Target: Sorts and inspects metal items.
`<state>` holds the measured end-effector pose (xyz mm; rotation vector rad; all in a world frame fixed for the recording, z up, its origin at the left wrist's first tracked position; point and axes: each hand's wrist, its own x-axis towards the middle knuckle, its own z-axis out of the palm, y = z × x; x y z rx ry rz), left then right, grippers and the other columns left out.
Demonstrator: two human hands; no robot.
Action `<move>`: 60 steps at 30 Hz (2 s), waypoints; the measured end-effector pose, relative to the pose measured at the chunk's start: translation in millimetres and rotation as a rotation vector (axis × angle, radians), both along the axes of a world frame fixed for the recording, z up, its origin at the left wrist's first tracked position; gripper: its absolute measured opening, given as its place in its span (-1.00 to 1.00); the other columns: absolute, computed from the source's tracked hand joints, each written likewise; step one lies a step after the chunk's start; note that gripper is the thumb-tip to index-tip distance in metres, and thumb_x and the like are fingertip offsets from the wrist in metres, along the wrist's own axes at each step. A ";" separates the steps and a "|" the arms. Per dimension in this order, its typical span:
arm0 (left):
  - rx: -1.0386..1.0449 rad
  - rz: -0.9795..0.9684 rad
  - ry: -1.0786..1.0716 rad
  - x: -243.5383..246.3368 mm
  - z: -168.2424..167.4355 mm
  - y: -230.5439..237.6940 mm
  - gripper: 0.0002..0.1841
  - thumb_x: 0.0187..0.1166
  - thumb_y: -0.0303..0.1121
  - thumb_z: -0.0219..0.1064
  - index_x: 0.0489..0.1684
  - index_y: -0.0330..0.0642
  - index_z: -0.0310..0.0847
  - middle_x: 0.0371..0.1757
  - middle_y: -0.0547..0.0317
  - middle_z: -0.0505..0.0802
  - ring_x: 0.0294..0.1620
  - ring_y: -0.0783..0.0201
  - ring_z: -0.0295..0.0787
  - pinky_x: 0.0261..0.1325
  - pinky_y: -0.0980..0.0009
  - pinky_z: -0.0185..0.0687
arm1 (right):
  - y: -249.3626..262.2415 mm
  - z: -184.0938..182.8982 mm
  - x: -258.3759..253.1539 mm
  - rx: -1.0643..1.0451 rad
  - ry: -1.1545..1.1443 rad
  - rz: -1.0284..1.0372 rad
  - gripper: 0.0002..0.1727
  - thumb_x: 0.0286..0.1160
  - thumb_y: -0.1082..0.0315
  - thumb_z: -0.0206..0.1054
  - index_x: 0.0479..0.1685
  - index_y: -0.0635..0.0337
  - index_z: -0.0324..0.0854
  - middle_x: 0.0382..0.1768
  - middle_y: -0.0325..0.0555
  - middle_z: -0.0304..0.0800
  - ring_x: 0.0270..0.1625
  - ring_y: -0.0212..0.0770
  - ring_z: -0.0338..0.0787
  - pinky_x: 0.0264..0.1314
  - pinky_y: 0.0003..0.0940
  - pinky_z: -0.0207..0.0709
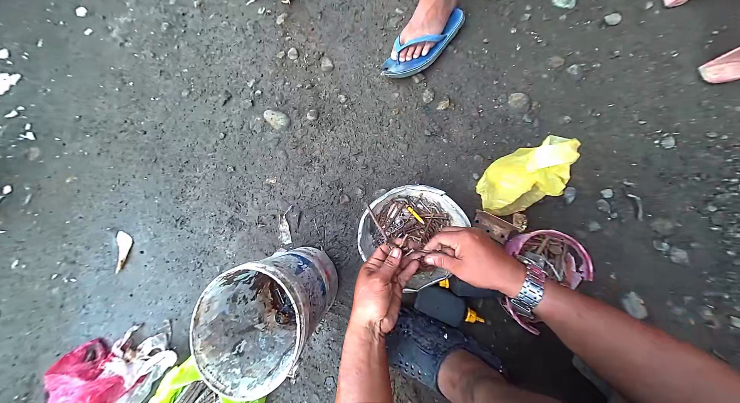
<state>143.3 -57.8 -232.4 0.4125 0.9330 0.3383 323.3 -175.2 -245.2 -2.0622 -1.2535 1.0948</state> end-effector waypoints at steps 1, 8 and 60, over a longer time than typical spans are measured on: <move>-0.022 -0.007 0.012 -0.4 0.9 1.4 -0.75 0.83 -0.53 0.01 0.22 -0.47 0.56 0.14 -0.31 0.81 0.06 -0.07 0.87 0.27 0.10 0.78 | -0.8 1.9 2.6 0.008 -0.024 0.021 -0.75 0.53 -0.07 0.44 -0.11 -0.19 0.87 -0.27 -0.43 0.80 -0.31 -0.43 0.71 -0.14 -0.27 0.68; -0.138 -0.079 0.082 4.7 -0.1 3.0 -0.74 0.82 -0.48 0.10 0.23 -0.53 0.54 0.03 -0.37 0.87 0.02 -0.09 0.93 0.19 0.14 0.85 | -14.4 8.9 11.7 -0.025 -0.029 -0.093 -0.80 0.59 0.00 0.38 -0.19 -0.21 0.87 -0.29 -0.48 0.84 -0.28 -0.46 0.77 -0.14 -0.23 0.72; 0.210 -0.200 0.374 6.0 3.8 0.7 -0.69 0.83 -0.41 0.14 0.27 -0.44 0.70 -0.06 -0.19 0.92 -0.14 0.04 0.94 0.02 0.22 0.89 | -4.7 -1.2 0.3 0.069 1.045 -0.455 -0.85 0.63 0.32 0.32 0.00 0.07 0.78 -0.45 -0.32 0.57 -0.52 -0.52 0.39 -0.41 -0.61 0.32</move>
